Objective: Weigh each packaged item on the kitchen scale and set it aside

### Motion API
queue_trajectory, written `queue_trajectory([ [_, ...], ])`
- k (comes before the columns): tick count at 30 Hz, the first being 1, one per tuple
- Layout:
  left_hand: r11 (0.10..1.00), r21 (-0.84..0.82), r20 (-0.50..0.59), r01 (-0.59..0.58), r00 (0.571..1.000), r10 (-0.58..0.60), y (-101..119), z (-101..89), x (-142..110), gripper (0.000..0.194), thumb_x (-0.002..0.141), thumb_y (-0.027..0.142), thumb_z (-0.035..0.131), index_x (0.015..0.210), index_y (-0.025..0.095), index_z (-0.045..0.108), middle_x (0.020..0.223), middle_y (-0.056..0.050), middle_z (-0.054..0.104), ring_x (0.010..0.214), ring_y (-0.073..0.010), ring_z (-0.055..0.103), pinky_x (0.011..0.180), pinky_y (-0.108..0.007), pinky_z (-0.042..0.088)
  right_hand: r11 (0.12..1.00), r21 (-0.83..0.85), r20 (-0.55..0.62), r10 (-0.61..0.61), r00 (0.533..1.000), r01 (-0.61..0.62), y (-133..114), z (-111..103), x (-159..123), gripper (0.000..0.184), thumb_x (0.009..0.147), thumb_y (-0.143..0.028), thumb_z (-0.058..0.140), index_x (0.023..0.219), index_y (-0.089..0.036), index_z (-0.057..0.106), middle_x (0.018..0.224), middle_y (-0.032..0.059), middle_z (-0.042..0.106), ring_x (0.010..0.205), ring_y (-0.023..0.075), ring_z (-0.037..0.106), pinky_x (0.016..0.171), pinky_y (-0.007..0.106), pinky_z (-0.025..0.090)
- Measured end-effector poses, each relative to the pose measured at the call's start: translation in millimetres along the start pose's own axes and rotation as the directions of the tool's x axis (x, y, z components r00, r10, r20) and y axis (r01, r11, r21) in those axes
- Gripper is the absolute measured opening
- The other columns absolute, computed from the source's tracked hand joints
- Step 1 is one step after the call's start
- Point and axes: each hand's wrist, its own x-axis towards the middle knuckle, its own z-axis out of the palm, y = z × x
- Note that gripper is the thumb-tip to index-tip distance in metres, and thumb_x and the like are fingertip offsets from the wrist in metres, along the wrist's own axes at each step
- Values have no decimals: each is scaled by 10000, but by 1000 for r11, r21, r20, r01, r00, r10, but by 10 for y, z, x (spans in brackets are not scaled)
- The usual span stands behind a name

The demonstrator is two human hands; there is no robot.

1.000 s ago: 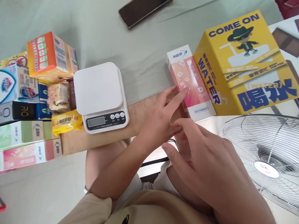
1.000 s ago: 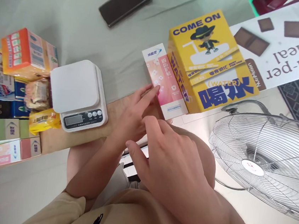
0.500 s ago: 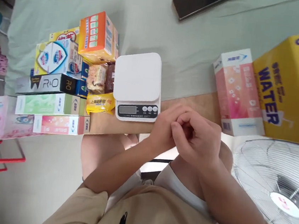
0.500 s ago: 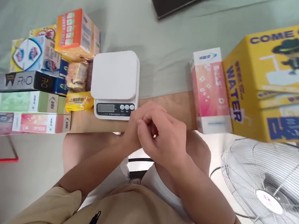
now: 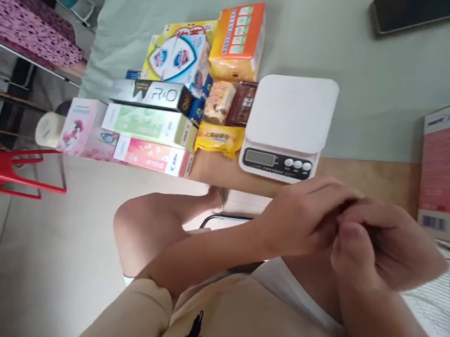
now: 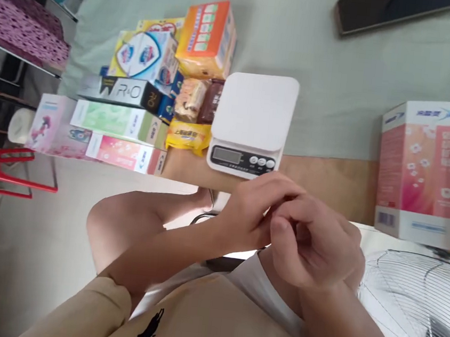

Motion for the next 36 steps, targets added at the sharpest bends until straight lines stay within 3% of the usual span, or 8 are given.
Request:
queue_trajectory([
  [5, 941, 289, -204, -176, 949, 240, 134, -978, -506, 244, 1027, 126, 450, 1050, 219, 674, 1004, -46, 779, 951, -169, 745, 886, -314, 629, 982, 8, 9, -187, 982, 187, -512, 475, 190, 188, 930, -182, 560, 771, -282, 542, 546, -52, 522, 472, 143, 490, 473, 305, 366],
  [8, 895, 445, -473, -25, 842, 259, -55, -1641, -814, 184, 1039, 163, 505, 1030, 252, 666, 990, -16, 759, 952, -181, 729, 892, -347, 602, 962, -148, 145, -210, 967, 231, -823, 896, 546, 117, 923, -240, 546, 834, -255, 622, 718, 5, 679, 609, 157, 614, 570, 302, 477],
  [11, 875, 455, -712, 162, 656, 249, -434, -2107, -1069, 134, 1071, 325, 534, 1101, 289, 659, 1098, -31, 703, 1117, -228, 688, 1047, -424, 552, 928, -297, 285, -141, 948, 227, -1042, 1316, 873, 190, 930, -314, 566, 1051, -227, 683, 1068, 92, 765, 890, 234, 717, 711, 352, 552],
  [13, 876, 418, -760, 240, 621, 192, -679, -2260, -1183, 248, 1075, 486, 526, 1189, 299, 643, 1258, -65, 649, 1301, -274, 618, 1195, -488, 472, 902, -369, 318, -102, 943, 222, -1106, 1546, 996, 298, 933, -348, 610, 1196, -221, 668, 1241, 118, 734, 990, 266, 719, 747, 375, 558],
  [19, 852, 328, -751, 408, 660, -27, -923, -2238, -1256, 570, 1071, 681, 370, 1482, 301, 479, 1629, -130, 413, 1654, -358, 257, 1346, -625, 280, 876, -437, 253, -97, 963, 203, -1051, 1873, 1002, 349, 887, -372, 715, 1202, -235, 655, 1247, 119, 729, 1065, 285, 709, 678, 351, 557],
  [26, 776, 487, -743, 400, 657, 127, -915, -2161, -1206, 519, 1084, 655, 329, 1420, 301, 506, 1500, -104, 538, 1593, -290, 371, 1422, -575, 171, 873, -394, 270, -189, 944, 287, -1042, 1857, 975, 499, 901, -376, 738, 1342, -159, 655, 1304, 189, 706, 1097, 309, 758, 737, 401, 648],
  [32, 855, 430, -804, 290, 553, 217, -869, -2081, -1181, 502, 1054, 648, 391, 1433, 333, 486, 1518, -95, 476, 1607, -337, 339, 1366, -598, 264, 901, -259, 243, -288, 926, 348, -1014, 1368, 916, 517, 879, -322, 783, 1360, -163, 678, 1352, 190, 704, 1246, 311, 725, 951, 438, 688],
  [36, 921, 363, -770, 145, 604, 208, -744, -1841, -997, 534, 1033, 649, 352, 1483, 362, 367, 1619, -93, 427, 1538, -346, 462, 1280, -574, 406, 971, -68, 182, -212, 960, 227, -745, 876, 913, 584, 880, -329, 803, 1438, -250, 652, 1450, 149, 642, 1336, 272, 673, 1008, 396, 667],
])
